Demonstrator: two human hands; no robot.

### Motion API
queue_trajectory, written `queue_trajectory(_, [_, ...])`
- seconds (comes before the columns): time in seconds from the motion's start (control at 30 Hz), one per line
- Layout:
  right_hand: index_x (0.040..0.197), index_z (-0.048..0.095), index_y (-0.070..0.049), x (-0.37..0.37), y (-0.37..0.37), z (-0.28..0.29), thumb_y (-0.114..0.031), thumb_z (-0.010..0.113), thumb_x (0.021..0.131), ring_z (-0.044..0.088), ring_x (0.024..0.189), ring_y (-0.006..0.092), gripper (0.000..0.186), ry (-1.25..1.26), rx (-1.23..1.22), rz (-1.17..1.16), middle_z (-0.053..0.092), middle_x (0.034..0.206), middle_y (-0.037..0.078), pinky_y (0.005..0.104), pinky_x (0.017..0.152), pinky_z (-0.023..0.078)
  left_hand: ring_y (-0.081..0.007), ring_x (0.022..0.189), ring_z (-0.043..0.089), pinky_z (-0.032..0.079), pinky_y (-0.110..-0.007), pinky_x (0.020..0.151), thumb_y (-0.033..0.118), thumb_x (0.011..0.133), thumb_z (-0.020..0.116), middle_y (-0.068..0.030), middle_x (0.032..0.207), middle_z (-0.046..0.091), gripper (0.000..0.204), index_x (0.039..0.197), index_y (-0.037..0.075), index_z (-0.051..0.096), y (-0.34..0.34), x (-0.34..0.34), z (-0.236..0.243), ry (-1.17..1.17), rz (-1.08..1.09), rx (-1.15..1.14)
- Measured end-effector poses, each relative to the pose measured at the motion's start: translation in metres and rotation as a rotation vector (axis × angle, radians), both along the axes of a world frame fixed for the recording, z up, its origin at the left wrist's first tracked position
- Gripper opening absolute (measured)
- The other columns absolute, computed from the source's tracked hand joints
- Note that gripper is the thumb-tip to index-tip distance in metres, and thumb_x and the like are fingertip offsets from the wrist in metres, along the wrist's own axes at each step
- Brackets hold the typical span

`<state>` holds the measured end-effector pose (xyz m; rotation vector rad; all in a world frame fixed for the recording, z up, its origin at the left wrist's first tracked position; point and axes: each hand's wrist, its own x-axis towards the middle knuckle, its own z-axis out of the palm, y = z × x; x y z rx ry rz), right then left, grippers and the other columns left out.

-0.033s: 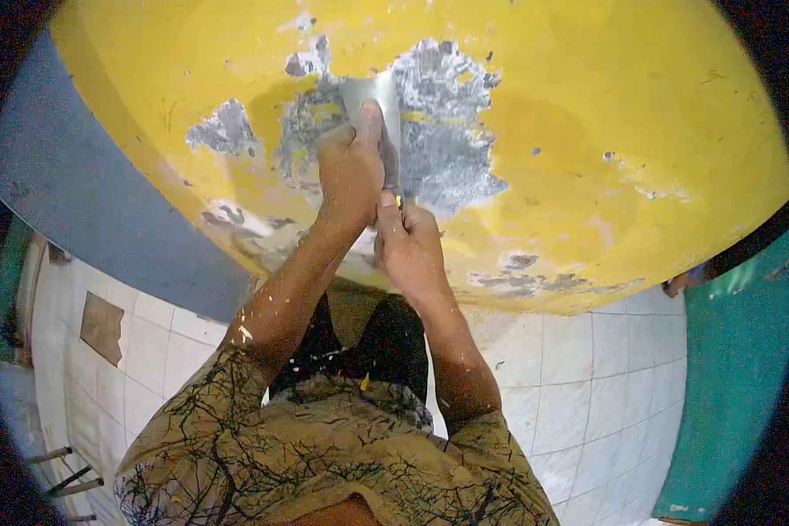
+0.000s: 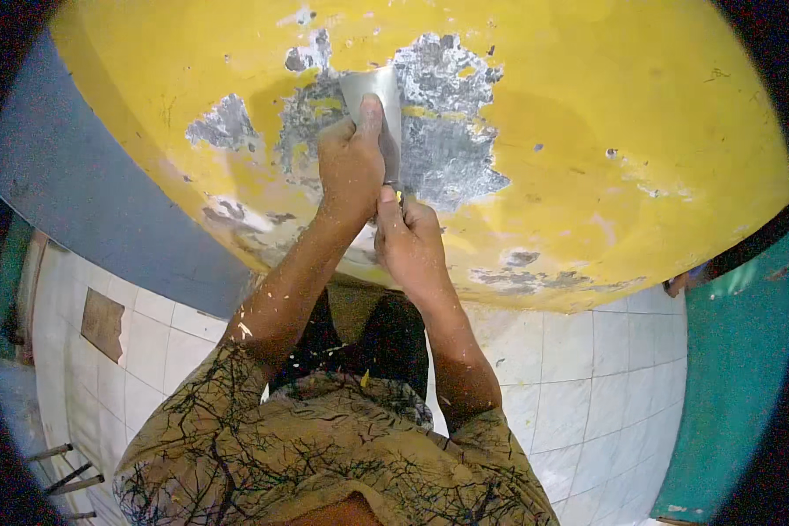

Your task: Scraping old paint or debris off a yellow wall using a metal scraper.

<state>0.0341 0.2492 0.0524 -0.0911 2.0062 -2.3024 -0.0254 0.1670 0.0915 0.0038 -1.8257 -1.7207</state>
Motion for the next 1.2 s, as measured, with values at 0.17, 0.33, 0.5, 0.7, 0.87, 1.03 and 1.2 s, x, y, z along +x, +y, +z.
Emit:
queue_trajectory(0.17, [0.067,0.047,-0.005,-0.001,0.000,-0.005,-0.036,0.043,0.094,0.037,0.041,0.0064,0.041,0.031,0.023,0.017,0.042,0.048,-0.002,0.0241,0.038,0.030,-0.0121,0.046,0.035,0.030,-0.036,0.044,0.033,0.087,0.053,-0.0077,0.045,0.038,0.049,0.056,-0.005,0.048,-0.001,-0.002,-0.001,-0.099,-0.117,0.205])
queue_trajectory(0.33, [0.058,0.046,-0.005,0.012,-0.008,-0.026,-0.037,0.042,0.094,0.039,0.041,0.0077,0.048,0.068,0.021,-0.083,0.042,0.046,-0.001,0.0253,0.039,0.031,-0.0112,0.046,0.036,0.031,-0.035,0.043,0.036,0.086,0.054,-0.0045,0.044,0.039,0.053,0.054,-0.005,0.049,-0.003,0.005,-0.012,-0.059,-0.081,0.006])
queue_trajectory(0.5, [0.061,0.046,-0.005,0.005,0.004,-0.002,-0.036,0.041,0.094,0.035,0.040,0.0071,0.046,-0.024,0.047,-0.039,0.041,0.048,-0.001,0.0260,0.039,0.029,-0.0116,0.046,0.038,0.032,-0.036,0.044,0.038,0.086,0.054,-0.0084,0.044,0.040,0.055,0.056,-0.007,0.050,0.003,0.008,0.001,-0.040,-0.078,0.018])
queue_trajectory(0.7, [0.060,0.039,-0.010,0.005,-0.013,-0.004,-0.043,0.041,0.093,0.031,0.035,0.0072,0.047,0.018,0.035,-0.078,0.033,0.046,-0.003,0.0226,0.033,0.023,-0.0113,0.044,0.039,0.032,-0.038,0.043,0.040,0.085,0.053,-0.0089,0.041,0.041,0.056,0.054,-0.006,0.051,-0.008,0.000,0.007,0.021,-0.033,-0.046])
queue_trajectory(0.87, [0.060,0.040,-0.009,0.013,-0.016,-0.008,-0.042,0.042,0.093,0.031,0.034,0.0076,0.047,-0.109,-0.137,-0.007,0.035,0.045,-0.002,0.0232,0.033,0.023,-0.0119,0.044,0.036,0.030,-0.036,0.042,0.037,0.086,0.053,-0.0113,0.042,0.038,0.054,0.054,-0.006,0.049,-0.020,0.014,-0.023,-0.107,-0.184,-0.008])
queue_trajectory(1.03, [0.058,0.041,-0.008,-0.011,-0.018,0.025,-0.045,0.040,0.093,0.033,0.034,0.0083,0.050,0.017,0.027,-0.022,0.038,0.044,0.000,0.0233,0.033,0.023,-0.0111,0.046,0.032,0.029,-0.035,0.043,0.035,0.086,0.053,-0.0114,0.046,0.033,0.051,0.056,-0.005,0.045,-0.027,0.006,0.013,0.083,-0.082,-0.092])
queue_trajectory(1.2, [0.061,0.041,-0.009,0.008,-0.014,0.011,-0.045,0.042,0.092,0.032,0.035,0.0083,0.047,-0.056,-0.012,0.004,0.037,0.046,0.000,0.0229,0.033,0.023,-0.0123,0.047,0.032,0.029,-0.035,0.043,0.034,0.087,0.052,-0.0107,0.045,0.032,0.050,0.057,-0.005,0.045,-0.028,0.013,-0.010,0.009,-0.183,-0.099])
